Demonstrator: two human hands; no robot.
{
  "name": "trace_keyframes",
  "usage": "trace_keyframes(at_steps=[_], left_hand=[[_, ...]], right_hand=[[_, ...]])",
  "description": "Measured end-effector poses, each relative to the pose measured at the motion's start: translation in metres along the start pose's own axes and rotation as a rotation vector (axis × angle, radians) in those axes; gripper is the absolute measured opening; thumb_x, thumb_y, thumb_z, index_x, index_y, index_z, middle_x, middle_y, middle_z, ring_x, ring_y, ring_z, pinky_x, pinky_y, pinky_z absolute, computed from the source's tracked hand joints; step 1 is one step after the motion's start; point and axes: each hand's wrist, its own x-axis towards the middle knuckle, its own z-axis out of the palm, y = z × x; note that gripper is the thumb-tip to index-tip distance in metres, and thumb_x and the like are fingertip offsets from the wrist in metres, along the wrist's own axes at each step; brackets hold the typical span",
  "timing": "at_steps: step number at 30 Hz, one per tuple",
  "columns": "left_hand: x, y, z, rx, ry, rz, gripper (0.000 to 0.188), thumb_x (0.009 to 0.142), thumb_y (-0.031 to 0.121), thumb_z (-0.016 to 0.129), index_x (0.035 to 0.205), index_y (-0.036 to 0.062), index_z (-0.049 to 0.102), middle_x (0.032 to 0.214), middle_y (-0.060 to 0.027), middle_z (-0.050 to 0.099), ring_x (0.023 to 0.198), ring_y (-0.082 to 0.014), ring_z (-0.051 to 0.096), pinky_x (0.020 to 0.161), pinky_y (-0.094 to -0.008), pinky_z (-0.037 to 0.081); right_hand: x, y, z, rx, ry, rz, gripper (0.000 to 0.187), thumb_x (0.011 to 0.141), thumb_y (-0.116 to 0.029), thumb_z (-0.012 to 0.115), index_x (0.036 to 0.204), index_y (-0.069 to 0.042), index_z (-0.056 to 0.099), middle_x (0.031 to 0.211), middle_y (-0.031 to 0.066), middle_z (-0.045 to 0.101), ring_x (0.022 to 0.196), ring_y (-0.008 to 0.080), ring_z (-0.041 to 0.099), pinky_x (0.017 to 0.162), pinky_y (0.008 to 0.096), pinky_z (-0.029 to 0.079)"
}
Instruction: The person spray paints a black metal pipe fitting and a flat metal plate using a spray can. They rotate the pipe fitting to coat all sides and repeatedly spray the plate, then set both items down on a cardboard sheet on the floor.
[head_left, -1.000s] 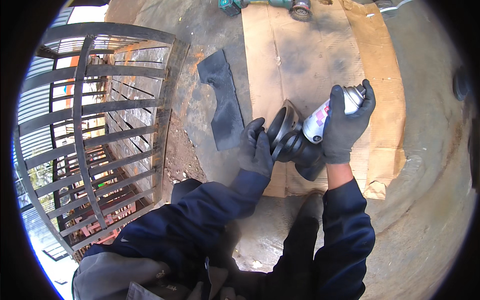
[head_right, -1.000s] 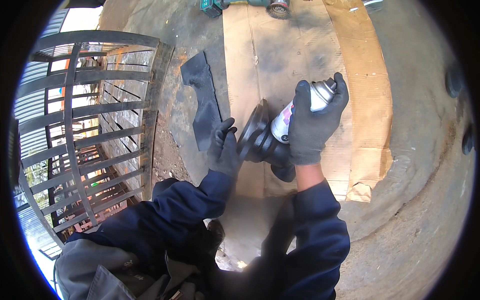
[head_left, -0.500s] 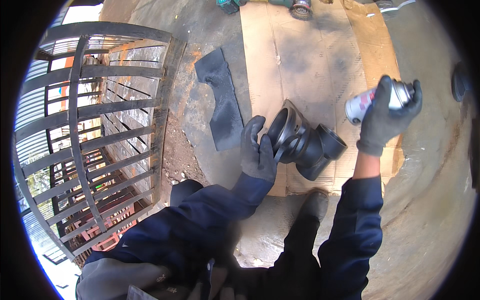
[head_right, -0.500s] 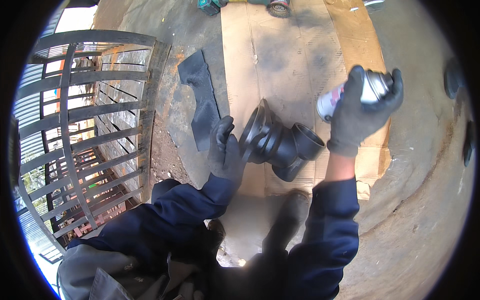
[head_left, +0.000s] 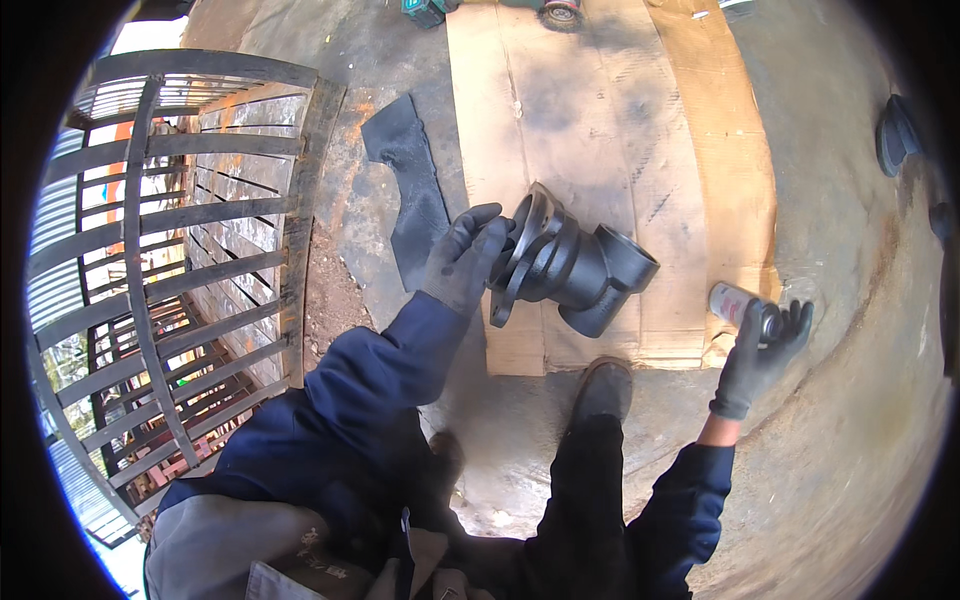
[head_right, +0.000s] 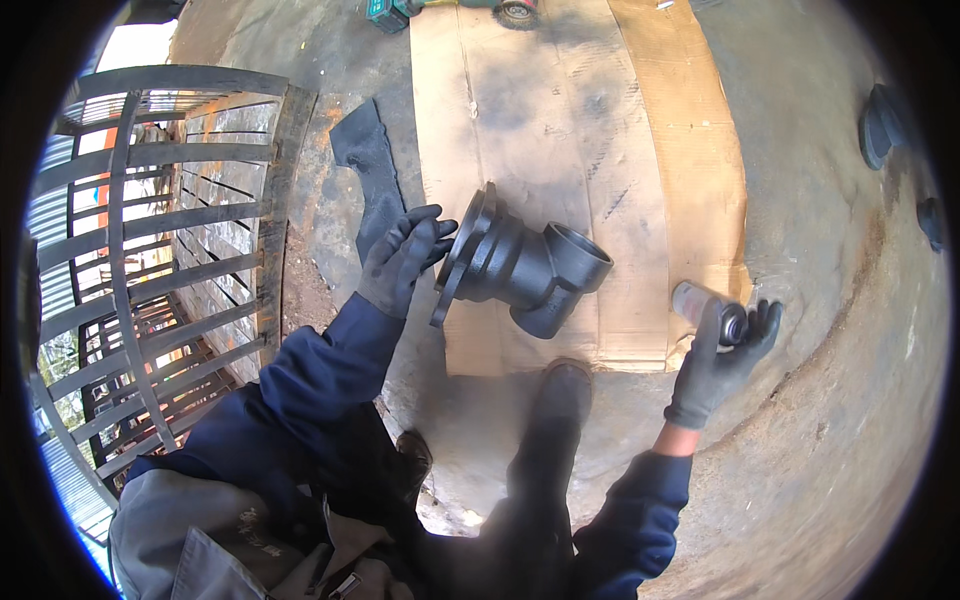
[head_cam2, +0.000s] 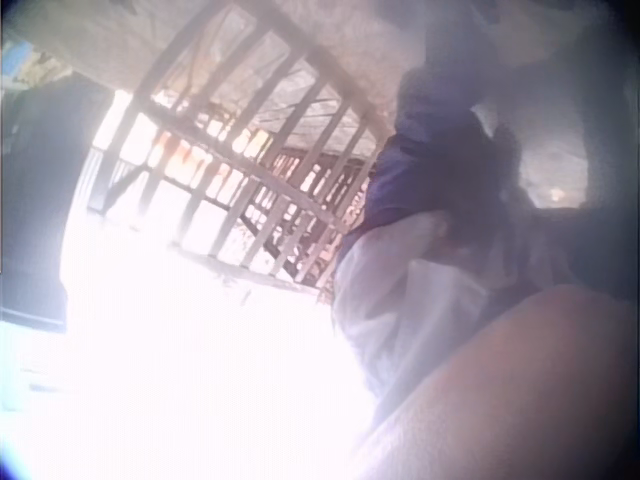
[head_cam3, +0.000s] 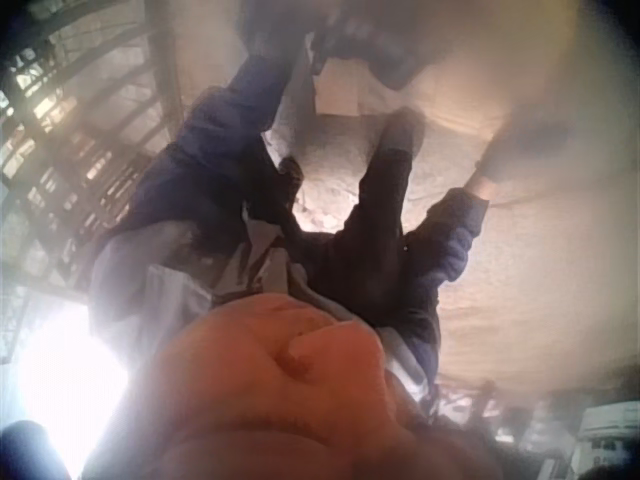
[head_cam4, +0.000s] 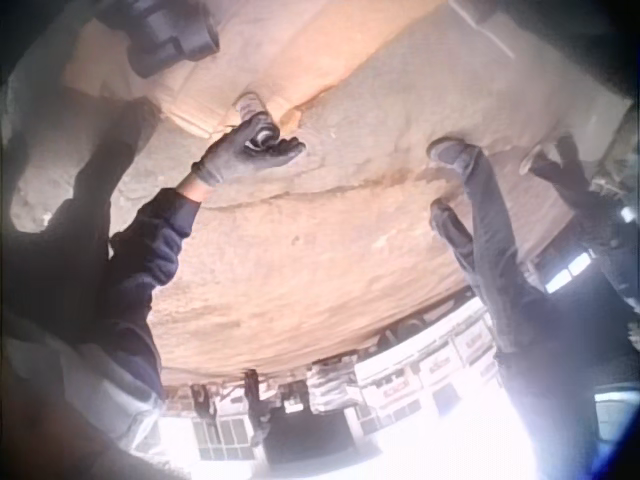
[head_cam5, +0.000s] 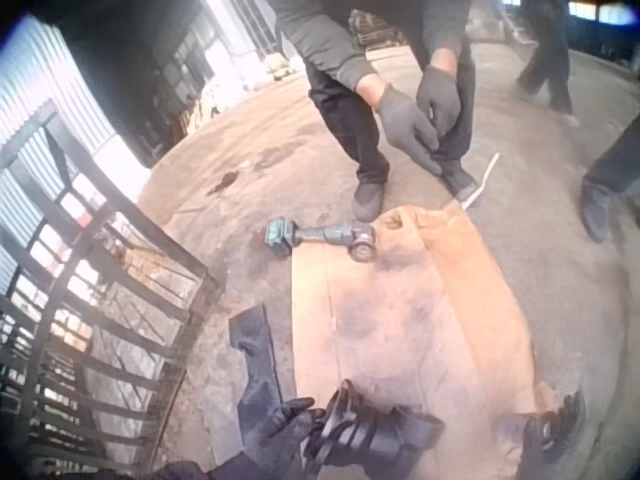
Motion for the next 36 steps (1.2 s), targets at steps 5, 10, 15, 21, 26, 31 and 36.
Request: trace_keyframes(at_steps=[5,10,15,21,26,31,36], left_hand=[[-0.012,-0.015,-0.037,-0.155,0.095,0.227,0.032,0.115,0.022,0.064,0.135,-0.0025,0.063,0.127,-0.0138,0.074,0.115,-0.0214,0.073,0.103,-0.0324,0.059],[-0.096,-0.108,-0.037,-0.189,0.301,-0.619,0.015,0.108,0.007,0.066,0.122,0.0044,0.071,0.114,-0.0133,0.079,0.1,-0.027,0.077,0.094,-0.0406,0.064],[-0.091,-0.198,0.048,-0.084,-0.192,-0.076,0.028,0.102,0.014,0.064,0.128,0.0048,0.07,0.13,-0.0128,0.073,0.126,-0.0265,0.066,0.114,-0.042,0.051],[-0.112,-0.156,0.055,-0.184,-0.189,-0.22,0.036,0.107,0.007,0.048,0.136,-0.0025,0.067,0.137,-0.0154,0.071,0.134,-0.025,0.064,0.114,-0.0367,0.051],[-0.129,-0.107,0.038,-0.787,0.123,-0.261,0.053,0.105,0.016,0.046,0.152,-0.0103,0.054,0.15,-0.021,0.064,0.143,-0.0276,0.059,0.126,-0.0375,0.042],[-0.091,-0.013,-0.012,-0.491,0.0,-0.146,0.053,0.112,0.031,0.049,0.148,-0.0073,0.058,0.142,-0.0177,0.069,0.136,-0.0245,0.064,0.121,-0.0381,0.047],[-0.168,0.095,-0.068,-0.251,-0.07,-0.307,0.054,0.115,0.04,0.057,0.147,-0.0026,0.062,0.137,-0.0204,0.073,0.127,-0.0284,0.072,0.108,-0.0441,0.06]], right_hand=[[-0.04,-0.041,0.0,-0.028,-0.307,-0.391,0.053,0.101,-0.013,0.078,0.147,0.005,0.059,0.148,0.0226,0.063,0.135,0.0386,0.063,0.116,0.0492,0.05],[-0.001,-0.027,0.085,0.03,-0.798,-0.35,0.037,0.099,-0.016,0.076,0.133,-0.001,0.073,0.124,0.0217,0.076,0.117,0.0422,0.07,0.107,0.0482,0.052],[0.011,-0.022,0.115,-0.042,-1.103,-0.359,0.033,0.106,-0.028,0.069,0.117,0.001,0.077,0.115,0.0224,0.079,0.109,0.0428,0.075,0.117,0.0504,0.047],[0.008,-0.038,0.103,-0.074,-1.172,-0.28,0.029,0.107,-0.024,0.068,0.103,0.003,0.077,0.081,0.0247,0.069,0.071,0.0393,0.067,0.094,0.0438,0.057],[-0.019,-0.087,0.096,0.112,-1.381,-0.084,0.027,0.104,-0.014,0.07,0.125,0.003,0.073,0.094,0.007,0.076,0.083,0.0114,0.066,0.077,0.0311,0.054],[-0.05,-0.154,0.126,0.235,-1.278,0.042,0.023,0.108,-0.017,0.071,0.123,-0.001,0.074,0.09,0.004,0.073,0.08,0.0106,0.064,0.071,0.0308,0.053],[-0.074,-0.244,0.055,0.053,-1.032,-0.302,0.021,0.107,-0.022,0.076,0.115,-0.002,0.076,0.093,0.0029,0.071,0.077,0.0112,0.063,0.065,0.0313,0.051]])
